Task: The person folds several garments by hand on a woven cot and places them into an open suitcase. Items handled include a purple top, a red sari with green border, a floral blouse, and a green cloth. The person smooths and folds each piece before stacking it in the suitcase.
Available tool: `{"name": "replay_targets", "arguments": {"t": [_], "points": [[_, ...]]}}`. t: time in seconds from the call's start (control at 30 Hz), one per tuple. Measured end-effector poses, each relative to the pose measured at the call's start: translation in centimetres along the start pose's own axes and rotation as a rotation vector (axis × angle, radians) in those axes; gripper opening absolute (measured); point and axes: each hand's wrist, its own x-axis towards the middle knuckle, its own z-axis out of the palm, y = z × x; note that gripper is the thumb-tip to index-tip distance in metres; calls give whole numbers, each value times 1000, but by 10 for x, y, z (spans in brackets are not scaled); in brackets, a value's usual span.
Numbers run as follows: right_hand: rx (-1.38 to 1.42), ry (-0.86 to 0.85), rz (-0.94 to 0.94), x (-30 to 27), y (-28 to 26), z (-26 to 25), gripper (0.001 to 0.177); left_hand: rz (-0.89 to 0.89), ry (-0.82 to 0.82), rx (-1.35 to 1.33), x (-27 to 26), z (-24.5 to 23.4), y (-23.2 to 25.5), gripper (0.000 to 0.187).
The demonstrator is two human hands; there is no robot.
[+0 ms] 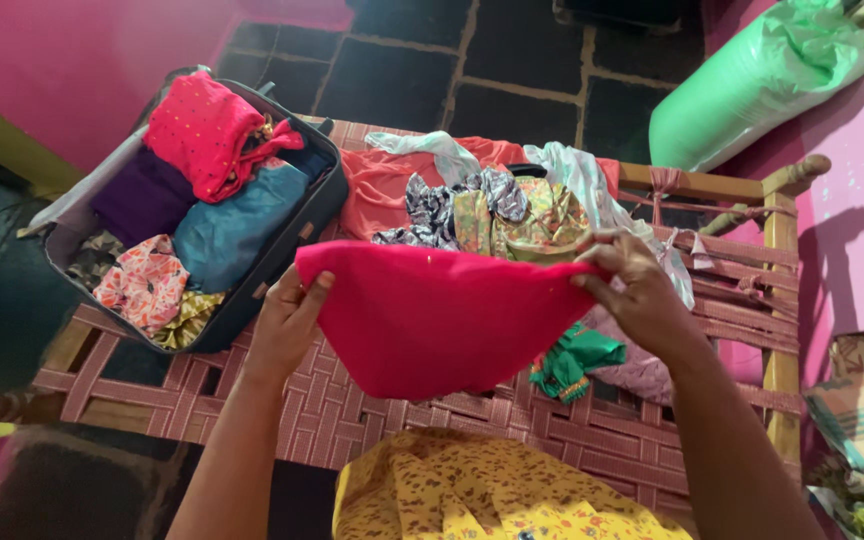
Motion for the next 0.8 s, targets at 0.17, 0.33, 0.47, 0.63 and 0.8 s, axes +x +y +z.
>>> {"name": "replay_targets", "arguments": {"t": [0.17, 0.33, 0.47, 0.63, 0.8], "points": [[454, 75, 256, 21, -4, -6, 14, 93, -114, 54, 2, 10, 6, 71], [467, 237, 173, 34, -14, -2, 14, 227, -64, 87, 9, 35, 13, 72], [286, 268, 50, 43, -27, 5, 12, 118, 235, 727, 13, 48, 27, 68], [108, 441, 153, 58, -48, 27, 17, 410, 230, 857, -22, 122, 33, 82], [635, 510, 208, 84, -63, 34, 11, 194, -176, 565, -41, 182, 25, 113]]}}
